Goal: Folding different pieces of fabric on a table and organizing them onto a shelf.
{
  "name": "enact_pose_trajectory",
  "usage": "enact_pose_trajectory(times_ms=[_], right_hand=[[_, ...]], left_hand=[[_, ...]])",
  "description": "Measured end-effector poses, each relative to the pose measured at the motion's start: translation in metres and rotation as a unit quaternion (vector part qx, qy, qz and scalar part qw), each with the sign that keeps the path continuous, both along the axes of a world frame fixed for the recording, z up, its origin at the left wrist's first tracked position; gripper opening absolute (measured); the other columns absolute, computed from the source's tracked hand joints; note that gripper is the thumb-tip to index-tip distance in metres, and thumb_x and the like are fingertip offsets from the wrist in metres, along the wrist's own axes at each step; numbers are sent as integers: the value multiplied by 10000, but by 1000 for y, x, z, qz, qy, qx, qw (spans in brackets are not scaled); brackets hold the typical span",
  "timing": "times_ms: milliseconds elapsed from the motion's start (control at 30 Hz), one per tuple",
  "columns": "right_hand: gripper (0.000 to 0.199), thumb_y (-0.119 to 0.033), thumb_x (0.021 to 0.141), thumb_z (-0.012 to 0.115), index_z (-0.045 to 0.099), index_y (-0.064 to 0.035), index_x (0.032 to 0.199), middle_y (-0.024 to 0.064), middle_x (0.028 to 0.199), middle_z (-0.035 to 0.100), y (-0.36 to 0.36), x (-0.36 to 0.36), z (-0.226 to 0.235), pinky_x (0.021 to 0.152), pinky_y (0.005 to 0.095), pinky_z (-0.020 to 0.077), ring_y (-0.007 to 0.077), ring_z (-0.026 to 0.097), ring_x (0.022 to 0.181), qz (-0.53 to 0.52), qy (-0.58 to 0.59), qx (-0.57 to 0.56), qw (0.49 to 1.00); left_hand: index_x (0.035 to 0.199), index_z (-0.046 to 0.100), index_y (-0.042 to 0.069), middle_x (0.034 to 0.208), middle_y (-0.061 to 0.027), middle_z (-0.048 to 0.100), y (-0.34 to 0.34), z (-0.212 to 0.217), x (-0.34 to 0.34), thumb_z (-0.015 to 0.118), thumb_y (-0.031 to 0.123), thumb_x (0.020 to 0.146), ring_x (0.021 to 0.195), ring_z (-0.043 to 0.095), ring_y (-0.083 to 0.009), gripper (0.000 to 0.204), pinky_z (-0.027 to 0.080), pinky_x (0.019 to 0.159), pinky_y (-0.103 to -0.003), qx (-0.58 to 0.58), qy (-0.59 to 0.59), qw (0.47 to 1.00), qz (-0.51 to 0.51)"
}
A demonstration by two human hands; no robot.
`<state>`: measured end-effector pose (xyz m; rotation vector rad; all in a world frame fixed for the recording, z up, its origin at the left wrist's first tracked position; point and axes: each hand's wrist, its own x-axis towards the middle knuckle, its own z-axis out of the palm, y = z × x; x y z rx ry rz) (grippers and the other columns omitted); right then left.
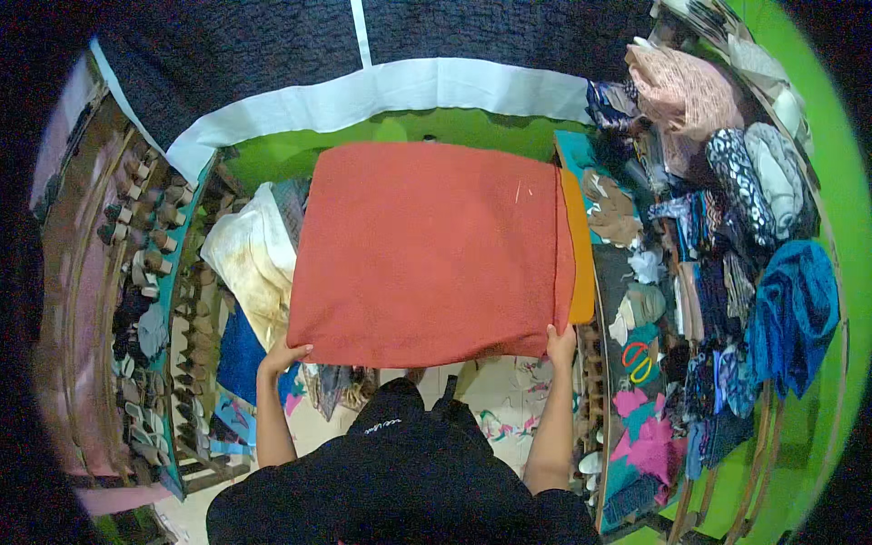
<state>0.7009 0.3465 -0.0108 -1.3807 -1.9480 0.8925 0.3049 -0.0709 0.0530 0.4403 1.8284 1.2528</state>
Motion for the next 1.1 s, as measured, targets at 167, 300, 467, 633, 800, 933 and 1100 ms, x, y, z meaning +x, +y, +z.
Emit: enact_pose_trajectory(times_ms=[167, 300, 467, 633, 800, 933, 1100], right_hand=[[294, -84, 754, 545, 502, 32, 1022, 105, 907, 582, -35, 41, 13, 759, 293, 408, 184, 545, 834, 24, 49, -68, 996], [304, -118, 762, 555, 500, 29, 1022, 109, 944, 569, -60, 72, 4, 776, 312, 401, 206, 538, 859, 59, 107, -71, 990], [310, -103, 771, 550, 488, 24, 1047, 116, 969, 567, -84, 96, -7, 778, 313, 397, 225, 537, 875, 0, 12, -154, 988], [317, -116, 770, 556, 487, 17, 1049, 111, 977, 562, -86, 109, -80, 784, 313, 391, 216, 528, 892, -4, 65, -173, 983], [332, -106, 722, 620, 501, 7, 1011, 84, 983, 561, -47, 87, -114, 787, 304, 402, 192, 523, 903, -7, 97, -144, 985], [463, -238, 679, 674, 468, 27, 998, 123, 985, 518, 5, 32, -53, 778, 317, 404, 208, 504, 884, -146, 64, -152, 975], [611, -405, 666, 634, 447, 21, 1061, 213, 1093, 435, 48, -34, 15, 840, 397, 353, 341, 429, 1003, -252, -250, 25, 934]], left_hand=[[970, 539, 18, 785, -42, 574, -34, 9, 46, 704, 181, 644, 655, 536, -126, 400, 453, 586, -261, -27, 9, 1000, 10], [958, 541, 17, 792, -44, 575, -45, 22, 82, 700, 153, 630, 647, 531, -124, 389, 448, 578, -257, -86, -10, 996, 24], [951, 563, 11, 836, -63, 594, -77, -26, 93, 702, 133, 619, 704, 556, -136, 380, 461, 632, -277, -91, 4, 996, 14], [967, 571, 3, 889, -77, 605, -76, -75, 84, 706, 143, 620, 817, 566, -168, 398, 457, 715, -299, -176, 80, 980, -55], [1040, 522, 4, 951, -82, 583, -16, -65, 55, 713, 242, 640, 839, 557, -143, 503, 449, 719, -288, -36, -133, 989, 52], [1071, 509, 8, 973, -96, 573, 14, -71, -9, 665, 340, 684, 836, 557, -140, 534, 435, 691, -262, -42, -37, 985, 163], [983, 535, -28, 922, -104, 581, 89, -23, -73, 646, 372, 692, 803, 565, -179, 506, 433, 700, -269, -117, 38, 985, 124]])
